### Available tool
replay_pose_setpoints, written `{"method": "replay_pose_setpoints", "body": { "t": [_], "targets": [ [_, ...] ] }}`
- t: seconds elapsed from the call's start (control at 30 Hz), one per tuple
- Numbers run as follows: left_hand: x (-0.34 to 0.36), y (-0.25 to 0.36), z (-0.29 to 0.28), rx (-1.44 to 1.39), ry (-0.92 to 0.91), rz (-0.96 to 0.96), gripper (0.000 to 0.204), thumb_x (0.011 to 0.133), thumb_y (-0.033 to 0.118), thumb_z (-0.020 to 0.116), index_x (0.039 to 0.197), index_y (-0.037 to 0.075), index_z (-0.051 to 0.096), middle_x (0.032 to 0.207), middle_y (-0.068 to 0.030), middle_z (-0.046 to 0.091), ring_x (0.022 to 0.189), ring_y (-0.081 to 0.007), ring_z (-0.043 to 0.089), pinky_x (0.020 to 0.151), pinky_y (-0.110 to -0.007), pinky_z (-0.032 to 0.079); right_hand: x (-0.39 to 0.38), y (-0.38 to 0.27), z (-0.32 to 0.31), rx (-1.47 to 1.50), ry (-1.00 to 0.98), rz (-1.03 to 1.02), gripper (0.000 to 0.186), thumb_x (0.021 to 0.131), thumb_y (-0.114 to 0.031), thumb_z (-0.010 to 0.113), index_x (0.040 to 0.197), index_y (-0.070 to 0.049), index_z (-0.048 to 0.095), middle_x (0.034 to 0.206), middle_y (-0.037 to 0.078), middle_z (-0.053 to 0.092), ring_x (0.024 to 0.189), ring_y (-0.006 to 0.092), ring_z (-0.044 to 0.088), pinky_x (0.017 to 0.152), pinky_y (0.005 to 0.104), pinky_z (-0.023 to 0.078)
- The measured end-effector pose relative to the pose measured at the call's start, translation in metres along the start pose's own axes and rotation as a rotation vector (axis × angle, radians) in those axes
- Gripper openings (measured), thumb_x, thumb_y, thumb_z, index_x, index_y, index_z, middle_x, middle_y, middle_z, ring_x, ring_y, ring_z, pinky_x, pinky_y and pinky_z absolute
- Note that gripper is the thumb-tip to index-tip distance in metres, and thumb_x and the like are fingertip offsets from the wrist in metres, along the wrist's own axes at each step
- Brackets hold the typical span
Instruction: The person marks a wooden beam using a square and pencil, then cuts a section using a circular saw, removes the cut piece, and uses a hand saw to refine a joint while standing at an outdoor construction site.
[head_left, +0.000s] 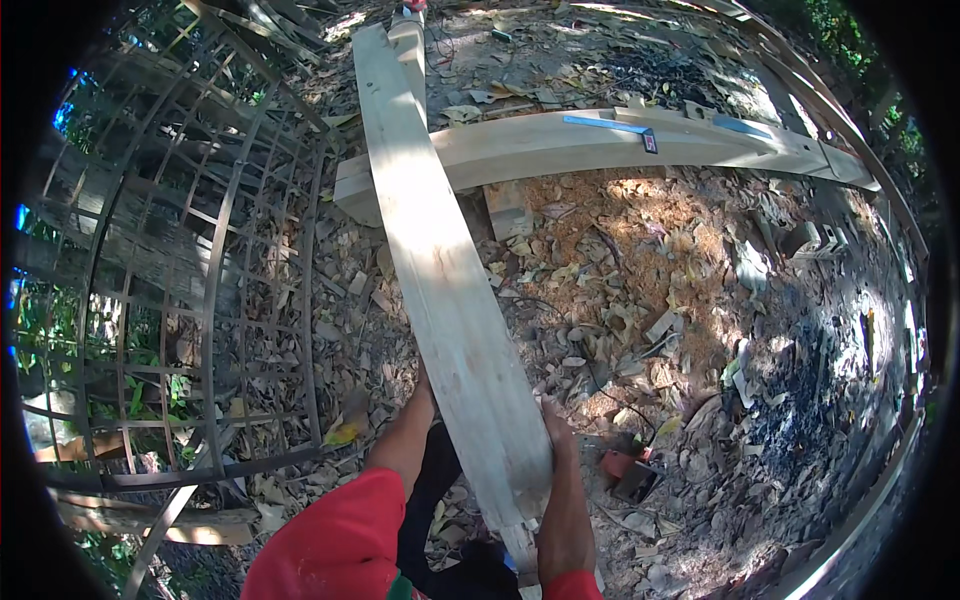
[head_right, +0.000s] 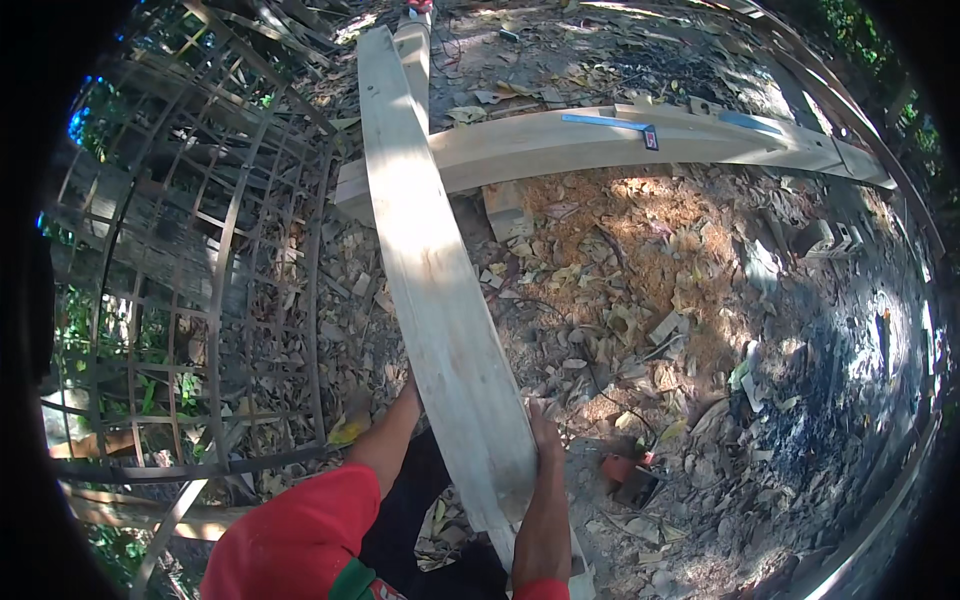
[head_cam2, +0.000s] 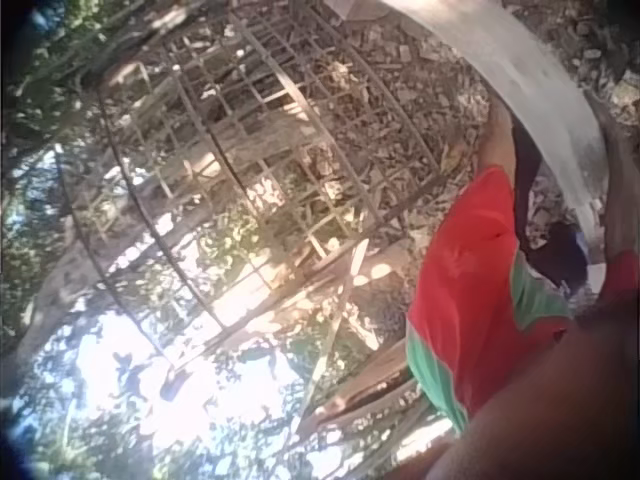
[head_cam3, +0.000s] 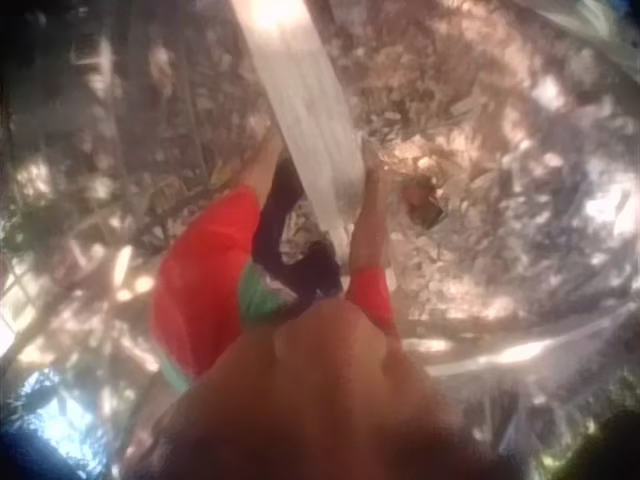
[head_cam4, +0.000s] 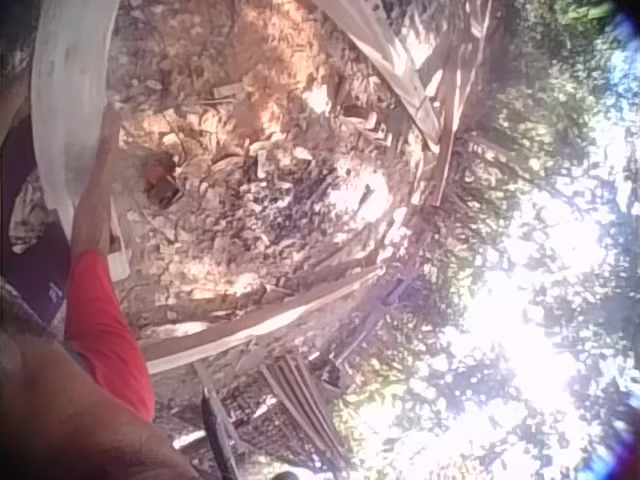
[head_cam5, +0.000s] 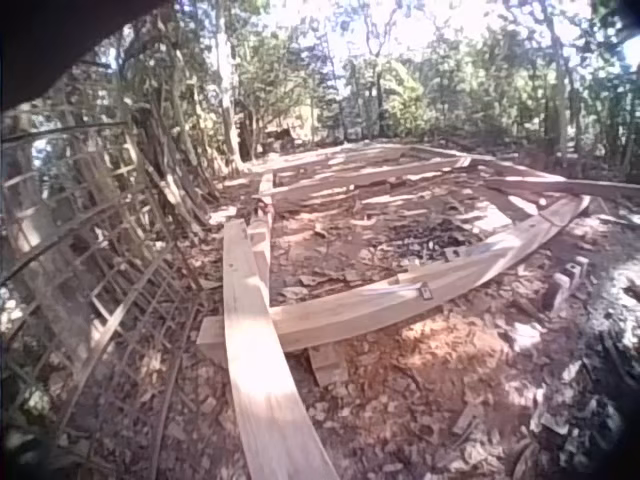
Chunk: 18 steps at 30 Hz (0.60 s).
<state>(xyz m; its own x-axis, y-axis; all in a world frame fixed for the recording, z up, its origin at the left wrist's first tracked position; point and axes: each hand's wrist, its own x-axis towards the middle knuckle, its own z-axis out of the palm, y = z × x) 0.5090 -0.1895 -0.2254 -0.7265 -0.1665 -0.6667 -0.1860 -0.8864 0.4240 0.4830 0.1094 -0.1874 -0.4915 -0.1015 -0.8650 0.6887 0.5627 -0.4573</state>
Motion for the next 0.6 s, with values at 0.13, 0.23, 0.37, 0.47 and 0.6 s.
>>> {"method": "replay_pose_setpoints", "body": {
  "t": [0.13, 0.23, 0.37, 0.47, 0.6],
  "targets": [
    [-0.037, -0.06, -0.017, -0.004, 0.014, -0.06, 0.068, 0.091, 0.064, 0.037, 0.132, 0.012, 0.05, 0.128, -0.0109, 0.056, 0.114, -0.0306, 0.055, 0.094, -0.049, 0.048, -0.03, 0.071, -0.014, -0.008, 0.026, 0.056, 0.09, 0.086, -0.076, 0.033, 0.133, -0.003, 0.053, 0.136, 0.025, 0.05, 0.131, 0.0356, 0.044, 0.108, 0.0401, 0.033],
    [-0.076, -0.1, -0.035, 0.015, 0.047, -0.103, 0.067, 0.091, 0.063, 0.037, 0.132, 0.012, 0.05, 0.129, -0.0111, 0.056, 0.115, -0.031, 0.054, 0.095, -0.049, 0.047, -0.064, 0.117, -0.022, -0.038, 0.047, 0.026, 0.089, 0.087, -0.075, 0.032, 0.127, 0.0, 0.057, 0.13, 0.027, 0.055, 0.128, 0.036, 0.048, 0.105, 0.0412, 0.035],
    [-0.134, -0.168, -0.067, 0.05, 0.08, -0.19, 0.067, 0.091, 0.063, 0.037, 0.133, 0.012, 0.049, 0.13, -0.0113, 0.055, 0.117, -0.0315, 0.053, 0.096, -0.05, 0.046, -0.12, 0.189, -0.038, -0.016, 0.08, 0.046, 0.089, 0.088, -0.071, 0.037, 0.125, 0.008, 0.055, 0.133, 0.031, 0.05, 0.13, 0.0401, 0.044, 0.109, 0.0415, 0.032],
    [-0.183, -0.216, -0.091, 0.093, 0.09, -0.261, 0.066, 0.091, 0.063, 0.037, 0.133, 0.012, 0.049, 0.131, -0.0114, 0.055, 0.118, -0.0319, 0.053, 0.096, -0.051, 0.046, -0.135, 0.272, -0.043, 0.02, 0.191, -0.036, 0.082, 0.089, -0.069, 0.035, 0.12, 0.003, 0.06, 0.124, 0.029, 0.058, 0.126, 0.0385, 0.05, 0.105, 0.042, 0.036],
    [-0.248, -0.253, -0.144, 0.178, 0.144, -0.349, 0.066, 0.091, 0.062, 0.038, 0.133, 0.013, 0.049, 0.132, -0.0115, 0.054, 0.118, -0.0322, 0.052, 0.097, -0.051, 0.045, -0.205, 0.308, -0.034, -0.068, 0.096, 0.162, 0.078, 0.089, -0.068, 0.038, 0.118, 0.0, 0.063, 0.123, 0.028, 0.059, 0.125, 0.038, 0.051, 0.105, 0.0416, 0.036]
  ]
}}
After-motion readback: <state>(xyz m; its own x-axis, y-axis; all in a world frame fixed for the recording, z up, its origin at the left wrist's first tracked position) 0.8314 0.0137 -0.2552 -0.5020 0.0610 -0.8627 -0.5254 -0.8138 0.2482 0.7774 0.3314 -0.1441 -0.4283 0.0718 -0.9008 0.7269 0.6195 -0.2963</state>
